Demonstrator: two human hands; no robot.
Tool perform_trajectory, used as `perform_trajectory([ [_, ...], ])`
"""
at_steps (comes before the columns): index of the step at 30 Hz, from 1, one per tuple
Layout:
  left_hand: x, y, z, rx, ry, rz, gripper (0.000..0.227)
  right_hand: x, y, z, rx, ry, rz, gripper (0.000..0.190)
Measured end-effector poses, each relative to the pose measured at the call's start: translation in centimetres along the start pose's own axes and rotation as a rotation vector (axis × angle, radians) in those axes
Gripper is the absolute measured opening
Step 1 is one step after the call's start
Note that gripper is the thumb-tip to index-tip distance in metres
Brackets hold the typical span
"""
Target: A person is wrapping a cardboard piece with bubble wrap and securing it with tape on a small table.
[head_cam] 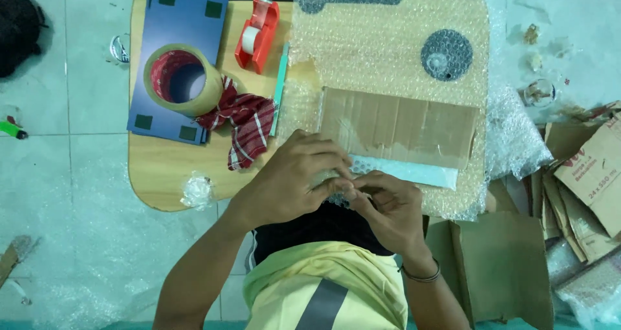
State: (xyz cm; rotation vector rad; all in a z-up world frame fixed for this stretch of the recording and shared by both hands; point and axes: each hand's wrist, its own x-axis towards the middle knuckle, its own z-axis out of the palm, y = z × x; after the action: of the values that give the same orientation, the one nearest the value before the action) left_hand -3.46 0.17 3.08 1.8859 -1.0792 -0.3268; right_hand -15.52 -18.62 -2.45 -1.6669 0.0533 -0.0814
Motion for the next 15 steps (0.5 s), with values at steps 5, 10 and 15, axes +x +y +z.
perform_trajectory([
  [5,-0.9,0.5,-0.5,-0.088,0.216,0.019,0.014,0.0,-2.0,-0.7,-0.295,0.019,-0.015,0.040],
  [10,-3.2,-0.1,-2.1,-0.117,0.367,0.024,0.009,-0.4,-0.5,-1.0,-0.949,0.046,-0.352,0.088],
  [15,-4.3,-1.4,-1.8,-0.116,0.350,-0.005,0.007,0.7,0.7,-1.4,-1.091,-0.084,-0.484,0.053],
])
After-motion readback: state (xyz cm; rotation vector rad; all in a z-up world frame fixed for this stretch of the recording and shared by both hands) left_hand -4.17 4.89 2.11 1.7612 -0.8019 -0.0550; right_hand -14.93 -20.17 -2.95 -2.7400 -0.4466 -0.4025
